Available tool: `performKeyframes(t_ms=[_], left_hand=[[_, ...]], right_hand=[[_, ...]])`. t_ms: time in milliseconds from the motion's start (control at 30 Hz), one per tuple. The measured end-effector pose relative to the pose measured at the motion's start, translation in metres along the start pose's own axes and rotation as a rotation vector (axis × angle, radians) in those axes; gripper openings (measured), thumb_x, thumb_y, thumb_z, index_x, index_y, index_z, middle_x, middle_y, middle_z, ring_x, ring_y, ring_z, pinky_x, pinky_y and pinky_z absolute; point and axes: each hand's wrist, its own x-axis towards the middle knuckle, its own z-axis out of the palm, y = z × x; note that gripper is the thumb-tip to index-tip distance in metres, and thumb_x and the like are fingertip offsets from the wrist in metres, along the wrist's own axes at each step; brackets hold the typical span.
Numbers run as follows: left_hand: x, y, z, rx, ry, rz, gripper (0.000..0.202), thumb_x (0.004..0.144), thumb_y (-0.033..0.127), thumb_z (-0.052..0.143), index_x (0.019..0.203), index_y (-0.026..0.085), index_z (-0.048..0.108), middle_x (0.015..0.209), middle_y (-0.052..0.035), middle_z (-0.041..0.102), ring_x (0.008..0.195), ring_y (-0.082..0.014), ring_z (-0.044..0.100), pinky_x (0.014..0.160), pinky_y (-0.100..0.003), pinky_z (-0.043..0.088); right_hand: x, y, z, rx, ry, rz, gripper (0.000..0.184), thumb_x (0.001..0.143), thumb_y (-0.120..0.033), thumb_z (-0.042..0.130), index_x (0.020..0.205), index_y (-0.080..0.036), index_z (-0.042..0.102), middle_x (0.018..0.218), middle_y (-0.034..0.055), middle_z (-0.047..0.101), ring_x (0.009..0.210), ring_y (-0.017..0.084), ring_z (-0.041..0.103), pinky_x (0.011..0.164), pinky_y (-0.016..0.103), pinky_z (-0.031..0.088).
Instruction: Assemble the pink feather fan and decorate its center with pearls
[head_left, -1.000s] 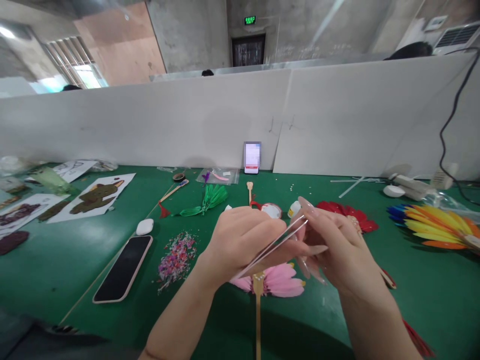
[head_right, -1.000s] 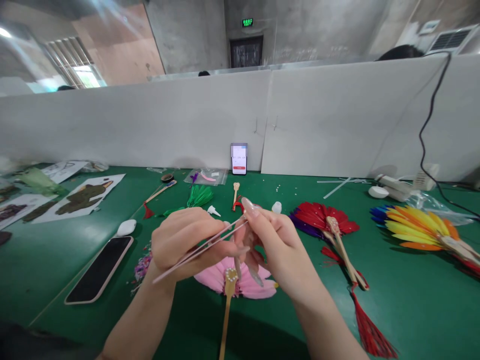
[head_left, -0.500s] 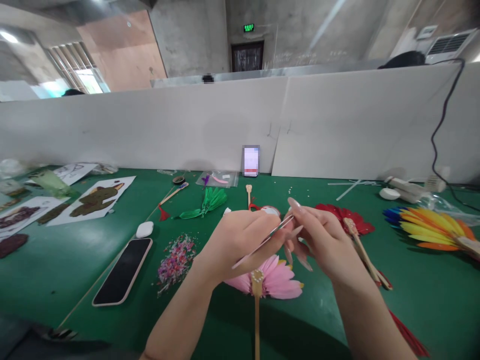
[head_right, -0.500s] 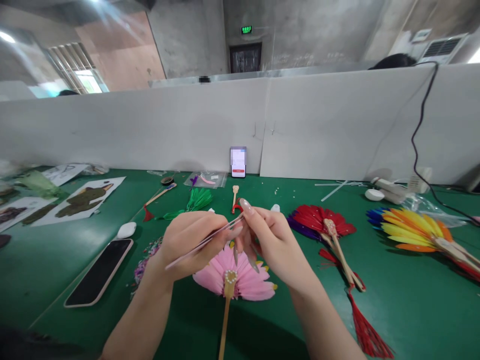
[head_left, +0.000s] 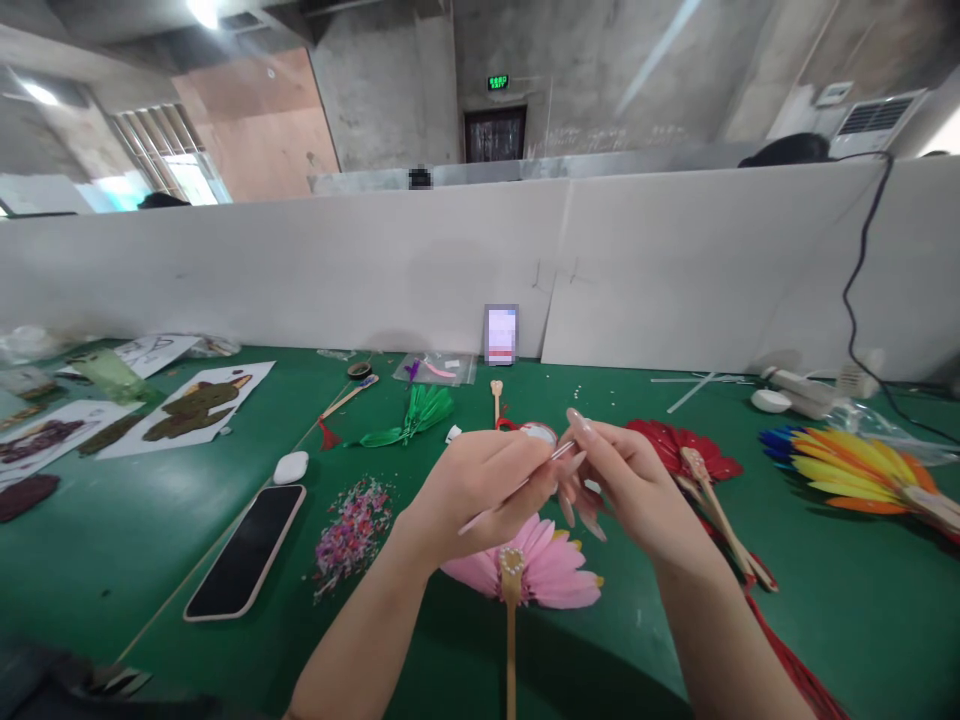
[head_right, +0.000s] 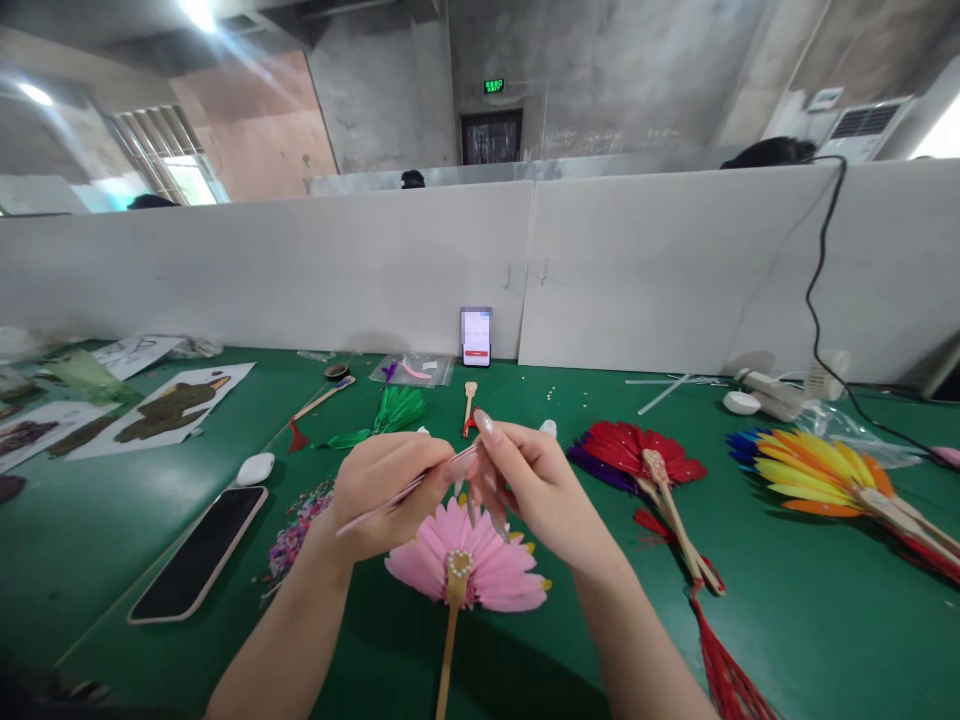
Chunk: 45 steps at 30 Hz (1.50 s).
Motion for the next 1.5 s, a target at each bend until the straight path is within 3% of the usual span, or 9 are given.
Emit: performKeyframes(t_ms=[200, 333, 467, 567, 733, 867, 1233, 1500], left_hand=[[0.004, 0.005, -0.003, -0.059, -0.034, -0.106, 0.024, 0.089, 0.019, 0.045, 0.066, 0.017, 0.05, 0.05, 0.0053, 0.044, 0.045, -0.0058, 0.037, 0.041, -0.018, 0.03], [0.005, 0.009, -0.004, -0.406, -0.001, -0.341, 0.024, 0.09, 0.022, 0.048, 0.067, 0.016, 0.052, 0.044, 0.0069, 0.046, 0.036, -0.0033, 0.042, 0.038, -0.014, 0.035], [0.003, 0.009, -0.006, -0.676, 0.083, -0.538, 0.025, 0.091, 0.027, 0.048, 0.069, 0.017, 0.052, 0.039, 0.0086, 0.042, 0.026, -0.0026, 0.035, 0.03, -0.014, 0.031], [0.004, 0.01, -0.01, -0.565, 0.08, -0.45, 0.025, 0.089, 0.028, 0.051, 0.067, 0.016, 0.053, 0.042, 0.0072, 0.045, 0.031, -0.0031, 0.039, 0.032, -0.015, 0.031], [0.005, 0.01, -0.005, -0.076, 0.015, -0.096, 0.023, 0.086, 0.029, 0.056, 0.067, 0.016, 0.054, 0.051, 0.004, 0.05, 0.044, -0.006, 0.04, 0.042, -0.02, 0.03], [0.001, 0.006, 0.003, 0.05, 0.068, 0.03, 0.015, 0.085, 0.023, 0.056, 0.072, 0.016, 0.052, 0.053, 0.004, 0.05, 0.047, -0.0074, 0.04, 0.046, -0.022, 0.031], [-0.001, 0.004, 0.001, 0.076, 0.019, 0.053, 0.013, 0.086, 0.021, 0.055, 0.075, 0.017, 0.05, 0.057, 0.0033, 0.051, 0.049, -0.0079, 0.038, 0.046, -0.023, 0.03], [0.0, 0.005, 0.002, 0.015, -0.081, 0.012, 0.016, 0.089, 0.019, 0.049, 0.074, 0.016, 0.048, 0.057, 0.0033, 0.047, 0.051, -0.0082, 0.035, 0.048, -0.023, 0.029]], right_hand=[[-0.002, 0.0, -0.003, 0.027, 0.008, -0.039, 0.03, 0.09, -0.043, 0.05, 0.074, -0.019, 0.051, 0.053, -0.0049, 0.054, 0.035, 0.004, 0.042, 0.034, 0.015, 0.027], [-0.004, -0.002, -0.003, 0.058, 0.032, -0.058, 0.032, 0.09, -0.043, 0.051, 0.07, -0.018, 0.05, 0.051, -0.0055, 0.051, 0.035, 0.003, 0.04, 0.033, 0.015, 0.025], [-0.006, -0.005, -0.001, 0.082, 0.074, -0.036, 0.034, 0.089, -0.045, 0.052, 0.067, -0.018, 0.05, 0.049, -0.0055, 0.05, 0.034, 0.004, 0.038, 0.031, 0.016, 0.022], [-0.007, -0.005, 0.001, 0.067, 0.105, -0.045, 0.035, 0.088, -0.045, 0.053, 0.066, -0.018, 0.05, 0.049, -0.0049, 0.05, 0.035, 0.004, 0.039, 0.033, 0.016, 0.023], [-0.007, -0.003, 0.002, 0.064, 0.128, -0.083, 0.033, 0.088, -0.044, 0.053, 0.066, -0.019, 0.05, 0.047, -0.0064, 0.044, 0.035, 0.005, 0.036, 0.032, 0.016, 0.024], [-0.008, -0.003, 0.002, 0.053, 0.146, -0.128, 0.033, 0.089, -0.041, 0.053, 0.064, -0.018, 0.051, 0.047, -0.0062, 0.043, 0.035, 0.004, 0.036, 0.032, 0.016, 0.025], [-0.008, -0.002, 0.001, -0.008, 0.138, -0.092, 0.033, 0.09, -0.041, 0.051, 0.065, -0.019, 0.05, 0.045, -0.0053, 0.048, 0.034, 0.005, 0.038, 0.033, 0.016, 0.027], [-0.01, -0.005, -0.003, -0.147, 0.128, -0.077, 0.038, 0.091, -0.043, 0.049, 0.061, -0.019, 0.045, 0.043, -0.0063, 0.043, 0.035, 0.004, 0.034, 0.035, 0.017, 0.024]])
